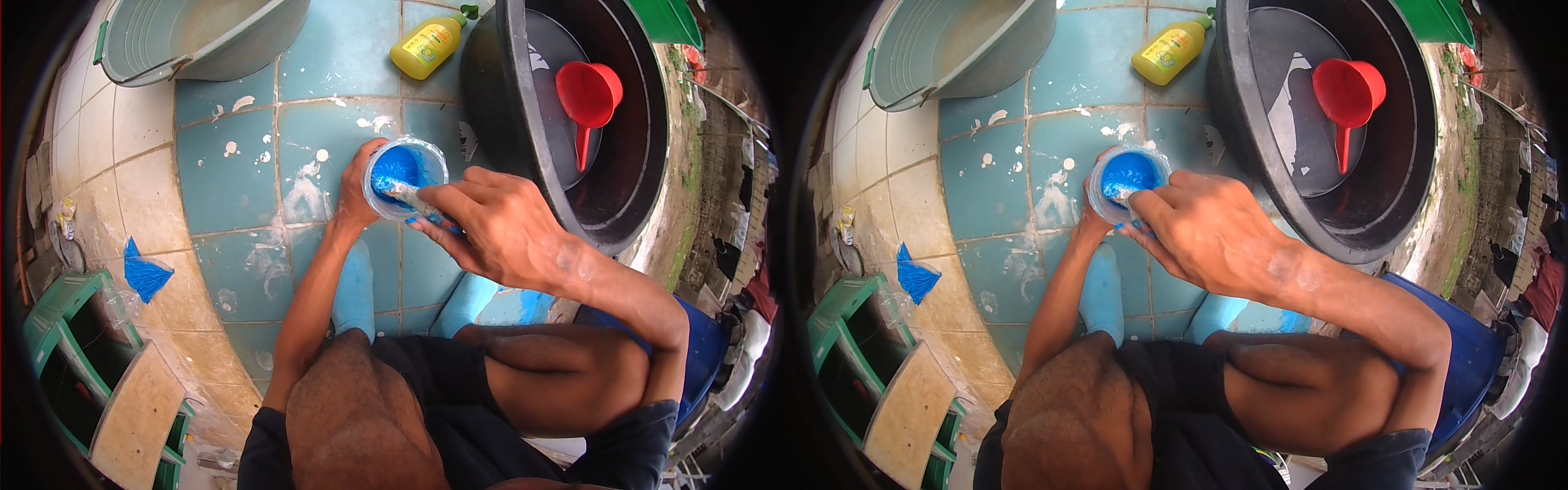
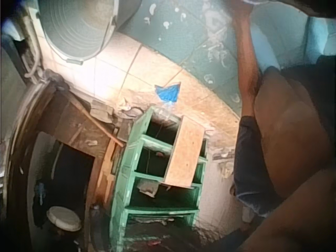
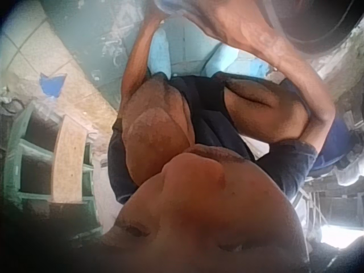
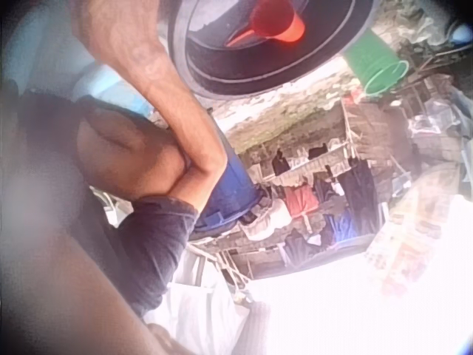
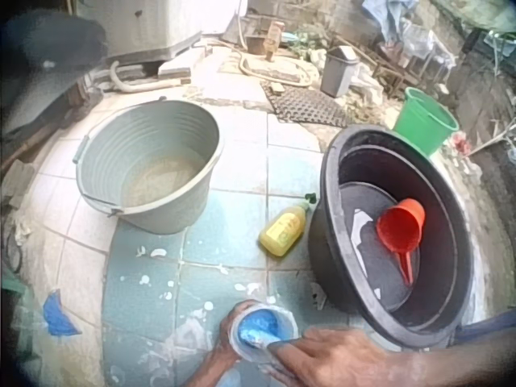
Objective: Mix blue pigment with white paint in a plastic cup using a brush.
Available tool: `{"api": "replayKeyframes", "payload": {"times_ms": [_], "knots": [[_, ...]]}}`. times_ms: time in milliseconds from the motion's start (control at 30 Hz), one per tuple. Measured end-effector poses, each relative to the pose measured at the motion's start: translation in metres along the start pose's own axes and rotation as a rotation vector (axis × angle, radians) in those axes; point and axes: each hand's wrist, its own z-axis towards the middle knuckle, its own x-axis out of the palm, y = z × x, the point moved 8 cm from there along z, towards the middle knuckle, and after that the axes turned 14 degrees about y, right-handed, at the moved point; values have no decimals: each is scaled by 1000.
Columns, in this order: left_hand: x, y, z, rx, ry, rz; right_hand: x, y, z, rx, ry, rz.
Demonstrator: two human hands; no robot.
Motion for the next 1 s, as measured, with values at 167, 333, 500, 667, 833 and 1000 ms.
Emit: {"api": "replayKeyframes", "payload": {"times_ms": [167,333,500,667,833,1000], "knots": [[0,4,-5,-26,72,-59,8,21,-14,-160,34,-126],[2,0,-2,-13,183,48,24,19,-13,-259,-16,-405],[7,18,-8,-89,137,20,41,10,-6,-237,-24,-493],[6,19,-10,-98,169,14,44,-4,8,-164,-26,-282],[4,6,-9,-50,134,109,37,-33,19,72,-51,45],[6,12,-11,-83,125,60,38,-36,18,105,-68,150]]}}
